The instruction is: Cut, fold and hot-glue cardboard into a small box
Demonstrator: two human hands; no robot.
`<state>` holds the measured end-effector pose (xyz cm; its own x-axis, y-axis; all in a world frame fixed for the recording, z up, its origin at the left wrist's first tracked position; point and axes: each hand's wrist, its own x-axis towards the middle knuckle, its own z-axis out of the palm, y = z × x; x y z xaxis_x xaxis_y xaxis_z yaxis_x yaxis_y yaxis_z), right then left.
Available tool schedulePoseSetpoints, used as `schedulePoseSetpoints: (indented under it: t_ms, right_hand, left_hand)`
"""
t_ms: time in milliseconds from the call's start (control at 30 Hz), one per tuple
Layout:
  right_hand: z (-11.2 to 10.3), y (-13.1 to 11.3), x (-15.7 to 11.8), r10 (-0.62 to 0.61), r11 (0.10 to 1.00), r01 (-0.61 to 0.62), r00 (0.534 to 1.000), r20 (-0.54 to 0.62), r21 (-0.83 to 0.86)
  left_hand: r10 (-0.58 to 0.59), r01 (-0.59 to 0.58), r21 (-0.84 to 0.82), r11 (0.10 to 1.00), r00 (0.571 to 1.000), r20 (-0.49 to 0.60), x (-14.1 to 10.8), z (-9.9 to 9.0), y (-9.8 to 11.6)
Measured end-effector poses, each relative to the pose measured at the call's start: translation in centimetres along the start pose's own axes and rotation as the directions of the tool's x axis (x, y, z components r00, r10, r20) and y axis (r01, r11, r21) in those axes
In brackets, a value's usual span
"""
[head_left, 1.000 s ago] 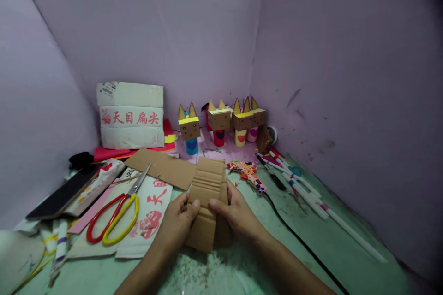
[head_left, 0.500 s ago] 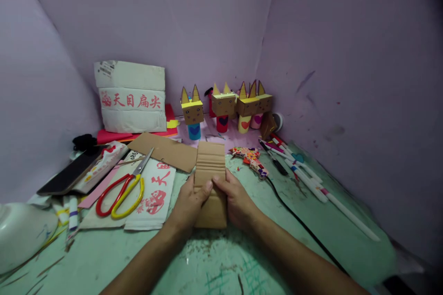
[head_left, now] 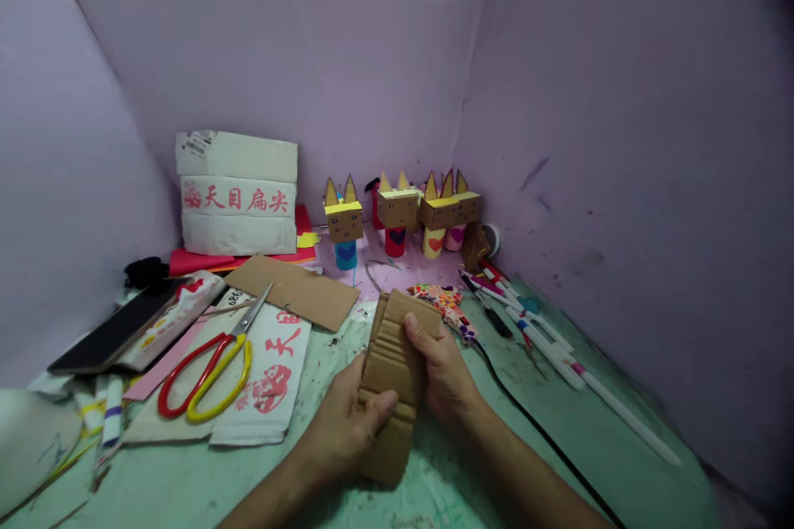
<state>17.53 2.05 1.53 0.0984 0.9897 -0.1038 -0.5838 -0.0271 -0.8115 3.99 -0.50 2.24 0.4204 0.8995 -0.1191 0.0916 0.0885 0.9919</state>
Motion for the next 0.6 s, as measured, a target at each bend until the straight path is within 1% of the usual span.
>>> schedulePoseSetpoints:
  t_ms: [67, 100, 133, 233, 333, 400, 433, 500, 600]
  right_hand:
    - [0.0, -0.1, -0.3, -0.014, 1.0, 0.014, 1.0, -0.003, -0.02]
    - [0.1, -0.2, -0.5, -0.026, 0.999, 0.026, 1.0, 0.012, -0.034]
    - [0.1, -0.3, -0.7, -0.031, 0.998, 0.033, 0.999, 0.035, -0.048]
    - [0.8, -0.8, -1.6, 0.0, 0.993, 0.013, 0.994, 0.107, -0.121]
    - [2.4, -1.7, -2.5, 0.029, 0.963, 0.009, 0.991, 0.134, -0.27]
    - [3.6, -2.4, -3.0, 0.042, 0.942, 0.017, 0.985, 0.168, -0.334]
    - [4.2, -2.6, -3.2, 0.051, 0.939, 0.019, 0.98, 0.192, -0.344]
    - [4.9, -2.7, -3.4, 0.033, 0.942, 0.054, 0.967, 0.251, -0.33]
    - [4.9, -2.0, -3.2, -0.08, 0.953, 0.175, 0.933, 0.351, -0.249]
  left_hand:
    - [0.0, 0.0, -0.006, 1.0, 0.998, 0.061, -0.1, -0.4, 0.2]
    - [0.018, -0.018, -0.006, 1.0, 0.998, 0.06, -0.1, -0.7, 0.5]
    - [0.049, -0.049, -0.009, 0.999, 0.998, 0.033, -0.2, -0.9, 0.9]
    - [0.156, -0.165, -0.066, 0.984, 0.981, -0.113, -0.4, -1.4, 2.3]
    - [0.181, -0.215, -0.119, 0.969, 0.953, -0.243, -0.8, -1.1, 3.4]
    - [0.189, -0.238, -0.103, 0.966, 0.918, -0.349, -1.0, -0.8, 3.8]
    - [0.197, -0.25, -0.092, 0.964, 0.903, -0.382, -1.1, -0.6, 3.9]
    - [0.224, -0.279, -0.088, 0.956, 0.89, -0.396, -1.3, -0.5, 4.1]
    - [0.28, -0.361, -0.15, 0.92, 0.875, -0.394, -1.4, -0.5, 4.2]
